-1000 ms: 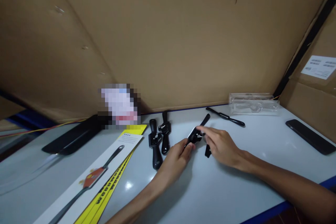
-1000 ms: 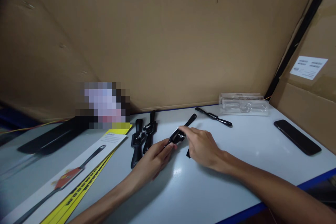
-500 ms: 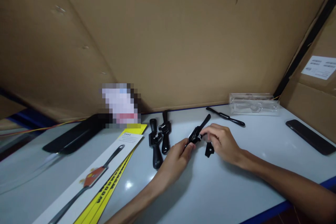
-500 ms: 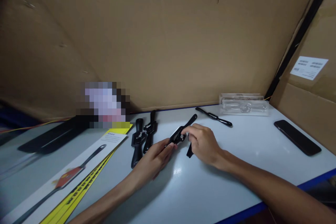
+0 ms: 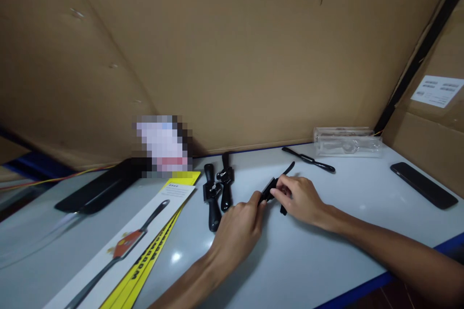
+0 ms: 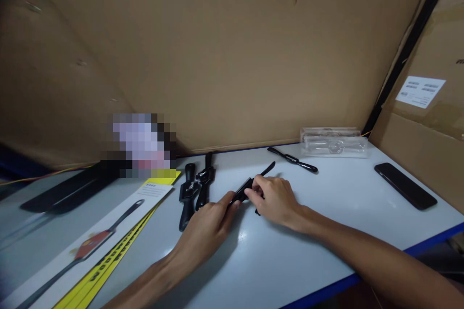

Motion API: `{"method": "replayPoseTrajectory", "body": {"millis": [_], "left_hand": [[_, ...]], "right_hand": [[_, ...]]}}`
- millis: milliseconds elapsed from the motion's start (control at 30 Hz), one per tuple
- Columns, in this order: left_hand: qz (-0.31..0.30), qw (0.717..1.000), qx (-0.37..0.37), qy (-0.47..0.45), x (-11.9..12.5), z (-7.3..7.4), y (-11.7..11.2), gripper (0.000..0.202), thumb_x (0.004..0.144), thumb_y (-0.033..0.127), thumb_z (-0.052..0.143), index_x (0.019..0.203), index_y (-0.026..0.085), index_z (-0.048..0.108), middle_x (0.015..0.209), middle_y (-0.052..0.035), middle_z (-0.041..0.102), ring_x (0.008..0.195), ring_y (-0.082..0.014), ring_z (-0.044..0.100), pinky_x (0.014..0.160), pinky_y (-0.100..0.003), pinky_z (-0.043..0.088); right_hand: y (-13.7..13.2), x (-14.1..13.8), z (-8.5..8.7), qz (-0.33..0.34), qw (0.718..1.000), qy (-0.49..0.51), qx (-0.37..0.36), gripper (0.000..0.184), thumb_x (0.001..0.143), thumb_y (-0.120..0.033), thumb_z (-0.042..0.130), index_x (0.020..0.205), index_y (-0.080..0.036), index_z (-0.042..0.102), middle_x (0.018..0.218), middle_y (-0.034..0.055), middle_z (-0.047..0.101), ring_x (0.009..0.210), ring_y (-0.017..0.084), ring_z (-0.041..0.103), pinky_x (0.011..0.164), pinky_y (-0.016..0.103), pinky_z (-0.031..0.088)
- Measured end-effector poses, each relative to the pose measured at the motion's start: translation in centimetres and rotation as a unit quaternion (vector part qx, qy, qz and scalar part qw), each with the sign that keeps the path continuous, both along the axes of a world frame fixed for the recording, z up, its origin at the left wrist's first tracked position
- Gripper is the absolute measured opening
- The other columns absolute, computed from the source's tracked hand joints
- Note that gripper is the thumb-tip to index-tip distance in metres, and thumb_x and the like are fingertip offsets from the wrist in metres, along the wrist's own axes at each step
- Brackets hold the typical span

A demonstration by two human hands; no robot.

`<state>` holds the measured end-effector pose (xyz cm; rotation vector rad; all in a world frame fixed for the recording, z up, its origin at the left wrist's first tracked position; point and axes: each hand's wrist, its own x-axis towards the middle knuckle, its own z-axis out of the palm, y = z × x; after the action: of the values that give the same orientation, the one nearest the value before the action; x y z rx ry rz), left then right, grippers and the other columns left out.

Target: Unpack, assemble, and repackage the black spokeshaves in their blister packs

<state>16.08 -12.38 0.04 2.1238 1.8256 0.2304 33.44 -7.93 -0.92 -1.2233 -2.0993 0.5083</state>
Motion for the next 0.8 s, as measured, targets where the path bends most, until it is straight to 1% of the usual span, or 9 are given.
{"method": "replayPoseTrajectory", "body": {"millis": [100, 167, 233, 333, 400, 467, 533, 633, 800], "left_hand": [[0.002, 1.0, -0.01, 0.016, 0.2, 0.2, 0.1, 0.027, 0.103, 0.026, 0.031, 0.106, 0.017, 0.056, 0.08, -0.011, 0.072, 0.078, -0.0288, 0.071, 0.059, -0.031, 0.024], [0.003, 1.0, -0.014, 0.017, 0.2, 0.4, 0.2, 0.027, 0.103, 0.026, 0.031, 0.106, 0.017, 0.056, 0.08, -0.011, 0.072, 0.08, -0.029, 0.071, 0.059, -0.031, 0.025], [0.008, 1.0, -0.013, 0.014, 0.2, 0.4, 0.3, 0.027, 0.103, 0.026, 0.031, 0.106, 0.017, 0.057, 0.079, -0.0105, 0.072, 0.08, -0.0286, 0.071, 0.06, -0.031, 0.026], [0.012, 1.0, -0.01, 0.006, 0.1, 0.3, 0.4, 0.028, 0.103, 0.026, 0.031, 0.105, 0.017, 0.057, 0.076, -0.009, 0.071, 0.077, -0.027, 0.07, 0.059, -0.03, 0.026], [0.014, 1.0, -0.012, 0.004, 0.1, 0.2, 0.4, 0.027, 0.103, 0.026, 0.032, 0.103, 0.018, 0.057, 0.073, -0.0076, 0.069, 0.075, -0.026, 0.069, 0.059, -0.03, 0.025], [0.014, 1.0, -0.01, -0.004, 0.0, 0.1, 0.5, 0.026, 0.102, 0.026, 0.033, 0.103, 0.018, 0.057, 0.072, -0.0061, 0.067, 0.073, -0.0248, 0.067, 0.059, -0.029, 0.026], [0.013, 1.0, -0.008, -0.02, -0.2, 0.1, 0.5, 0.025, 0.102, 0.027, 0.033, 0.101, 0.019, 0.057, 0.07, -0.0044, 0.064, 0.07, -0.023, 0.064, 0.06, -0.029, 0.027], [0.009, 0.999, -0.008, -0.046, -0.5, 0.0, 0.7, 0.026, 0.101, 0.027, 0.033, 0.094, 0.019, 0.056, 0.068, -0.0026, 0.06, 0.065, -0.0203, 0.058, 0.061, -0.028, 0.028], [-0.003, 0.998, -0.001, -0.069, -0.7, -0.2, 0.9, 0.026, 0.099, 0.028, 0.034, 0.087, 0.02, 0.055, 0.069, -0.0029, 0.059, 0.067, -0.0196, 0.054, 0.062, -0.027, 0.029]], "right_hand": [[-0.4, -0.5, -0.1, 0.001, 0.999, 0.019, -0.028, 0.012, 0.088, -0.022, 0.061, 0.077, -0.022, 0.056, 0.067, -0.0022, 0.063, 0.061, 0.014, 0.056, 0.061, 0.028, 0.038], [-0.6, -0.7, -0.3, 0.009, 1.0, 0.026, -0.015, 0.012, 0.082, -0.012, 0.06, 0.08, -0.022, 0.056, 0.075, -0.0016, 0.065, 0.07, 0.015, 0.059, 0.065, 0.027, 0.04], [-0.9, -0.7, -0.6, 0.014, 1.0, 0.017, 0.012, 0.021, 0.077, -0.005, 0.059, 0.088, -0.023, 0.057, 0.088, 0.0004, 0.067, 0.078, 0.016, 0.06, 0.07, 0.028, 0.043], [-1.2, -0.7, -0.8, -0.01, 1.0, 0.006, 0.002, 0.028, 0.079, -0.012, 0.063, 0.103, -0.022, 0.055, 0.091, 0.0017, 0.067, 0.077, 0.017, 0.062, 0.07, 0.03, 0.044], [-1.3, -0.6, -0.7, -0.017, 1.0, -0.01, -0.002, 0.018, 0.084, -0.018, 0.063, 0.1, -0.022, 0.056, 0.087, 0.0015, 0.067, 0.076, 0.018, 0.062, 0.07, 0.031, 0.044], [-1.4, -0.6, -0.6, 0.012, 0.999, -0.043, 0.031, 0.009, 0.088, -0.014, 0.056, 0.094, -0.022, 0.057, 0.091, 0.0036, 0.068, 0.085, 0.02, 0.062, 0.073, 0.032, 0.044], [-1.3, -0.6, -0.7, 0.025, 0.996, -0.057, 0.06, 0.016, 0.088, -0.01, 0.052, 0.098, -0.021, 0.058, 0.097, 0.0056, 0.068, 0.091, 0.02, 0.061, 0.075, 0.033, 0.044], [-1.1, -0.4, -0.9, 0.01, 0.996, -0.047, 0.07, 0.02, 0.088, -0.01, 0.052, 0.104, -0.02, 0.059, 0.095, 0.0054, 0.066, 0.087, 0.02, 0.059, 0.074, 0.033, 0.045], [-0.6, -0.1, -0.6, 0.048, 0.988, -0.039, 0.142, 0.025, 0.083, -0.001, 0.049, 0.087, -0.021, 0.064, 0.103, 0.0075, 0.062, 0.097, 0.021, 0.055, 0.081, 0.033, 0.045]]}}
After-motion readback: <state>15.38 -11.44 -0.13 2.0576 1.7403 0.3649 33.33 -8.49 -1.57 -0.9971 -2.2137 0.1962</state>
